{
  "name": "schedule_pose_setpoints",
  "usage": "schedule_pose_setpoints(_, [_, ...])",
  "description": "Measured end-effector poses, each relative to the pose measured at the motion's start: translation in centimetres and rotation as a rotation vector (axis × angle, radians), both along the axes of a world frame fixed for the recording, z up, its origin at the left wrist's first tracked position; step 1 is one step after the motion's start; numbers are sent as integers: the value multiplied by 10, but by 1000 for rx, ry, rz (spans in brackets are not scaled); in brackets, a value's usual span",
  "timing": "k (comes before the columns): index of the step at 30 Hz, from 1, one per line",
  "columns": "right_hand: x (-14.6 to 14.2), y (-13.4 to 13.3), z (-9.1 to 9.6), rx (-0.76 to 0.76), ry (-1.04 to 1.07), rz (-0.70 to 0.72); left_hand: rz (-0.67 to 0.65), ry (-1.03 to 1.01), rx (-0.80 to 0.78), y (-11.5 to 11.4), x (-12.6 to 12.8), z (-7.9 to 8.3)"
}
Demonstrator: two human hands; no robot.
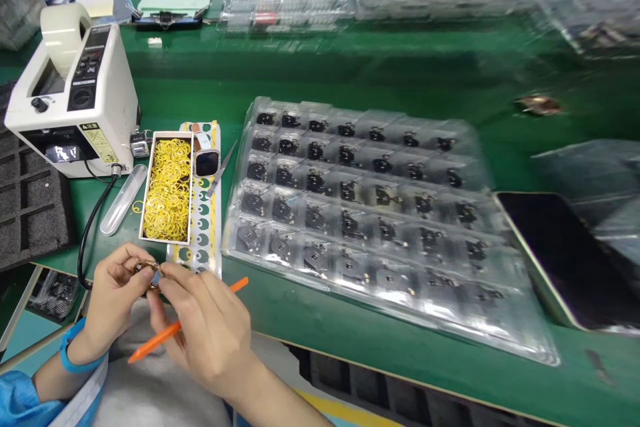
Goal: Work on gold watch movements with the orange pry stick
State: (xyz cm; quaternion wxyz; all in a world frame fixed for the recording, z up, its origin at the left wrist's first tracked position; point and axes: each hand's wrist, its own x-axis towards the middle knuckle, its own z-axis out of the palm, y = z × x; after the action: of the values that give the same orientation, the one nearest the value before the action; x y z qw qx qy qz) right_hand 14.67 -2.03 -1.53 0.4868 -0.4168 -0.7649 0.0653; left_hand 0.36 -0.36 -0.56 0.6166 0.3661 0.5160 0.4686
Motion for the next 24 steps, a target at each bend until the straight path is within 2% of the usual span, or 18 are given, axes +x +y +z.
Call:
schedule_pose_setpoints(5, [15,-2,18,-310,193,127,-158,-163,-82,2,-9,0])
schedule_pose_setpoints(7, [18,2,22,-372,193,167,-214,-164,-66,3,-11,3])
schedule_pose_setpoints(11, [18,8,21,-372,105,271,-247,-83,-23,4,-10,11])
schedule_pose_setpoints(17, [13,9,19,-350,-48,230,-207,79,6,5,-8,15])
schedule_pose_setpoints(20, [13,10,19,-409,-41,270,-219,75,-4,5,-8,13])
schedule_pose_setpoints(24, [16,12,21,-570,-8,335,-252,57,44,7,-10,13])
